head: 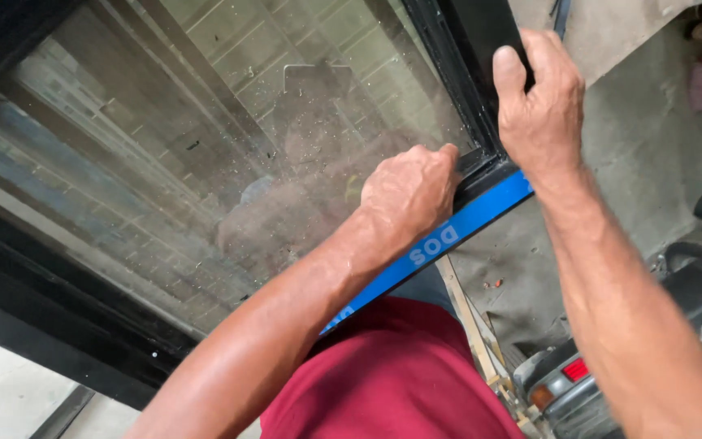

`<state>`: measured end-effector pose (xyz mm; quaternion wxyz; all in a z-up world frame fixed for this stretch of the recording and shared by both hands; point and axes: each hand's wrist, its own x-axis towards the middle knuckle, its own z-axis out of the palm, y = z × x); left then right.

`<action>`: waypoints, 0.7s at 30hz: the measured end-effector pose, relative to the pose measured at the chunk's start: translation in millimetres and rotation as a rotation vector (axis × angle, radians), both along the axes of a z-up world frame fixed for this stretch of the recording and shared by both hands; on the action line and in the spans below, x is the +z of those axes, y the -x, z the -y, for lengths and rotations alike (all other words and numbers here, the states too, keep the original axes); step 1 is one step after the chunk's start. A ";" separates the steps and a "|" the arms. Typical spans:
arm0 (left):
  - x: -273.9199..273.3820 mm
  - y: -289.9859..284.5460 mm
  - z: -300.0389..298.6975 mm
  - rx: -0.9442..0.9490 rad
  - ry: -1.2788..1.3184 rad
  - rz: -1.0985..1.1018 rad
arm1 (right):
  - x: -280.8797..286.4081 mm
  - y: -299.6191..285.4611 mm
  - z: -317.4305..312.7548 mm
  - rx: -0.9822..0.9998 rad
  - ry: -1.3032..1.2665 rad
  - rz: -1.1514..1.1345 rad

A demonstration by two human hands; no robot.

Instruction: Assembling an aluminum window frame by inserting rubber seals and trimming them with a utility knife

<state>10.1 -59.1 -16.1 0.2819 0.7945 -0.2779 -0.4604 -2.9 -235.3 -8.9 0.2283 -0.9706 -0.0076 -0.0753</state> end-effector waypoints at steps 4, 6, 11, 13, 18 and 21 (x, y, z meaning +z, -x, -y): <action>-3.2 -8.7 3.7 -0.075 0.006 0.062 | -5.5 -0.7 6.1 0.014 0.002 0.001; -7.1 -10.6 4.1 -0.135 0.009 0.113 | -5.6 -1.5 4.7 0.014 -0.006 -0.002; 20.1 -32.3 -23.6 -0.282 -0.080 0.183 | -6.8 -0.2 2.9 -0.005 0.020 0.008; 18.1 -30.9 -36.1 -0.285 -0.129 0.149 | -8.8 0.7 1.1 -0.013 0.023 0.015; 3.8 -10.1 -23.3 0.182 -0.008 -0.042 | -11.0 -0.2 1.8 -0.003 0.050 0.054; -1.4 2.3 -9.8 0.243 0.027 -0.061 | -9.7 2.1 2.2 -0.012 0.035 0.040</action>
